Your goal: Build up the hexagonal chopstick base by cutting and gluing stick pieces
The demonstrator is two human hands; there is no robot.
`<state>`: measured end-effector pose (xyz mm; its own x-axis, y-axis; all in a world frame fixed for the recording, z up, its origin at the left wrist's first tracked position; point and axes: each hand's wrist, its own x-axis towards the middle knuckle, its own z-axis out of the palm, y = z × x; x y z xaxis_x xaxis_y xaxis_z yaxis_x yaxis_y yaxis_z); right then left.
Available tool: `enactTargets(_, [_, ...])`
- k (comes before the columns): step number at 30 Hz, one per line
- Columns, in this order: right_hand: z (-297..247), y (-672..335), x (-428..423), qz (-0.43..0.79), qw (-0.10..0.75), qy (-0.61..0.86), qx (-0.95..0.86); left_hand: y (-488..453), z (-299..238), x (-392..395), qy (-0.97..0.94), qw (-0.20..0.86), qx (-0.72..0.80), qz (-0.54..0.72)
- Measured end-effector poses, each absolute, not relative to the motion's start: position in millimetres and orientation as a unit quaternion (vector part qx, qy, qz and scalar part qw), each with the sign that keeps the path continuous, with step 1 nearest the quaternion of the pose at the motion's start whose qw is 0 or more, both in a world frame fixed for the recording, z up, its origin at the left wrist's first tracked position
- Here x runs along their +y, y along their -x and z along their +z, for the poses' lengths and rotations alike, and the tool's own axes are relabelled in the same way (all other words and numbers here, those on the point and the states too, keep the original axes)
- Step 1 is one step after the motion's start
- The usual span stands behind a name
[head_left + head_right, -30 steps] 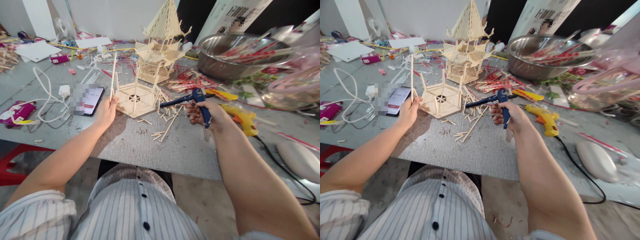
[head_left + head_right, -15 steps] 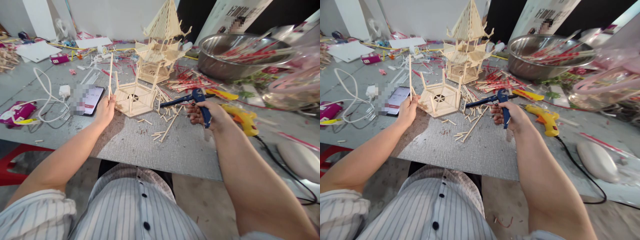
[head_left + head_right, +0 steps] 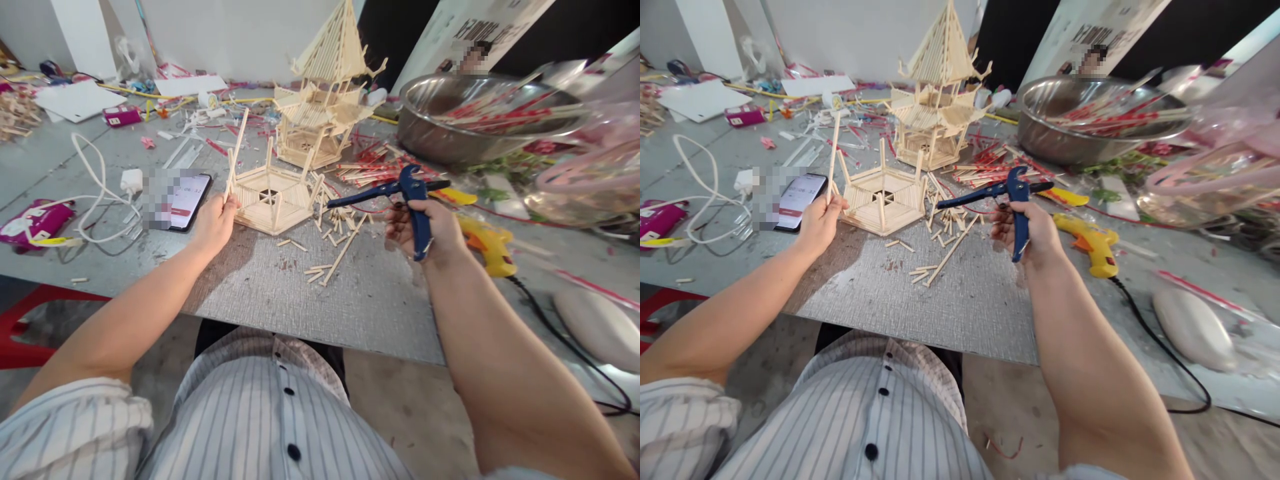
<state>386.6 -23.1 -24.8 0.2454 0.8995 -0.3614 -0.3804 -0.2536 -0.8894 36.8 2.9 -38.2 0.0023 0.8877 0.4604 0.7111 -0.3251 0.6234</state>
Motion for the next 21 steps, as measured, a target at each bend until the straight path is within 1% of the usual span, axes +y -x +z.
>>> enactTargets(3, [-25, -385, -23, 0.551, 0.6, 0.534, -0.227, -39, -37, 0, -0.71, 0.106, 0.562, 0.41])
enactTargets(6, [-26, -383, -23, 0.543, 0.618, 0.523, -0.224, -41, -35, -4, -0.729, 0.108, 0.546, 0.399])
enactTargets(10, [-28, -378, -22, 0.546, 0.618, 0.518, -0.227, -45, -34, -8, -0.762, 0.132, 0.502, 0.386])
enactTargets(18, [-33, -375, -21, 0.557, 0.611, 0.507, -0.242, -52, -36, -17, -0.814, 0.232, 0.403, 0.349])
enactTargets(21, [-34, -375, -21, 0.559, 0.612, 0.503, -0.245, -56, -33, -20, -0.834, 0.238, 0.377, 0.326])
